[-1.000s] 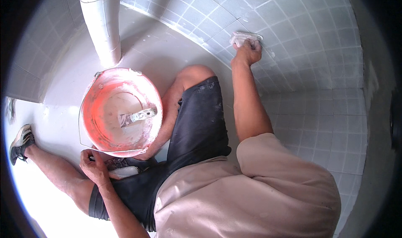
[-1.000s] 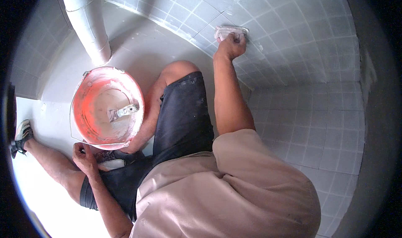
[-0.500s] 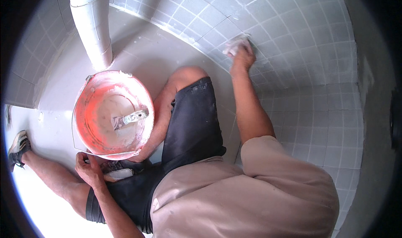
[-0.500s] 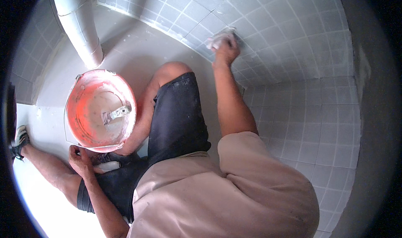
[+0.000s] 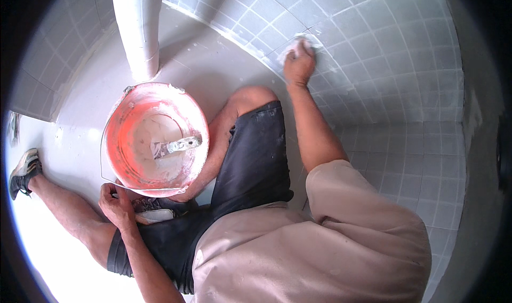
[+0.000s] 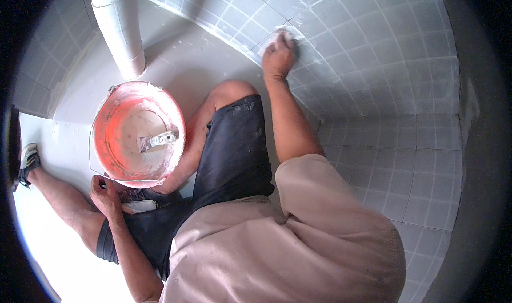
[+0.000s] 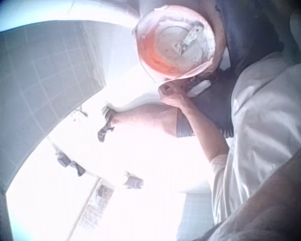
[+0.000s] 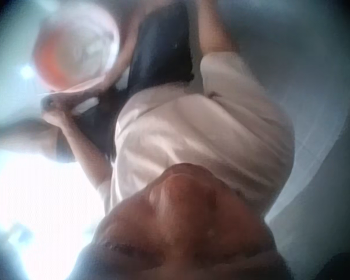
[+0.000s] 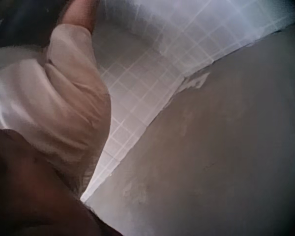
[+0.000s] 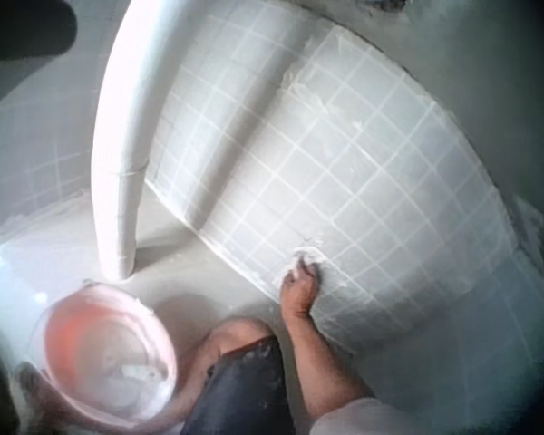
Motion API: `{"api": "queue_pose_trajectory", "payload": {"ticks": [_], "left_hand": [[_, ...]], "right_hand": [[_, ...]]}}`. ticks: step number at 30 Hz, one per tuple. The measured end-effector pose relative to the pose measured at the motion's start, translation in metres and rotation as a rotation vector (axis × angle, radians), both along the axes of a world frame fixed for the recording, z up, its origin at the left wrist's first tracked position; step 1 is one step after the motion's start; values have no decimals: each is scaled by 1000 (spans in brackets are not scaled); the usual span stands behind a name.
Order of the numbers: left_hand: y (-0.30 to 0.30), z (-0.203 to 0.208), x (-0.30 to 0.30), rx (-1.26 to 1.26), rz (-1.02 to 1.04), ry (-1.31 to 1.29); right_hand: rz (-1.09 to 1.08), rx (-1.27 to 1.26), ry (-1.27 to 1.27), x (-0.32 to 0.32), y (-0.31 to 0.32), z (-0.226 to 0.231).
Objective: The person applies grout to the joints of a tiled wall using a small rectangular spreader, frequently dipping the tool into a pink bucket containing a white grouting compound.
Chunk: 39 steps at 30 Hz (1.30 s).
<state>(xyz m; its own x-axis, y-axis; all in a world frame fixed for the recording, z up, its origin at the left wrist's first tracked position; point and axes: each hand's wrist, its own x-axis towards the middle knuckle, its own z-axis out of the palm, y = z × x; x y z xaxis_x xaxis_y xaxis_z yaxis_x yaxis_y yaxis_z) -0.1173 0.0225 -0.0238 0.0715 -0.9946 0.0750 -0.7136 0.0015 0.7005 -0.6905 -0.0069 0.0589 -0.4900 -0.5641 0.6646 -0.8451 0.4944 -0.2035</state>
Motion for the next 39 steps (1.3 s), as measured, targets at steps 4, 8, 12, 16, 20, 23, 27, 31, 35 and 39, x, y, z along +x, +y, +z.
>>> {"api": "queue_pose_trajectory", "payload": {"ticks": [4, 8, 12, 16, 20, 23, 27, 31, 35, 39], "left_hand": [[1, 6, 1, 0, 25, -17], [-2, 4, 0, 5, 19, -12], [-2, 3, -3, 11, 14, -3], [4, 2, 6, -3, -25, -13], [2, 1, 0, 19, -37, -23], [1, 0, 0, 25, -39, -34], [3, -6, 4, 33, -29, -48], [4, -4, 7, 29, -46, -47], [0, 1, 1, 4, -27, -65], [1, 1, 7, 48, -3, -44]], "right_hand": [[0, 9, 139, 23, 3, 16], [-149, 335, 146, 3, 37, 32], [-151, 564, 333, -7, 54, 52], [-149, 737, 361, -23, 81, 75], [-218, 736, 399, -98, 187, 56], [-365, 695, 222, -92, 221, 53], [-188, 494, 136, -50, 166, 72], [-196, 539, 54, -61, 141, 40], [79, 455, 134, -14, 91, 52], [40, 507, 214, 5, 21, 87]]}}
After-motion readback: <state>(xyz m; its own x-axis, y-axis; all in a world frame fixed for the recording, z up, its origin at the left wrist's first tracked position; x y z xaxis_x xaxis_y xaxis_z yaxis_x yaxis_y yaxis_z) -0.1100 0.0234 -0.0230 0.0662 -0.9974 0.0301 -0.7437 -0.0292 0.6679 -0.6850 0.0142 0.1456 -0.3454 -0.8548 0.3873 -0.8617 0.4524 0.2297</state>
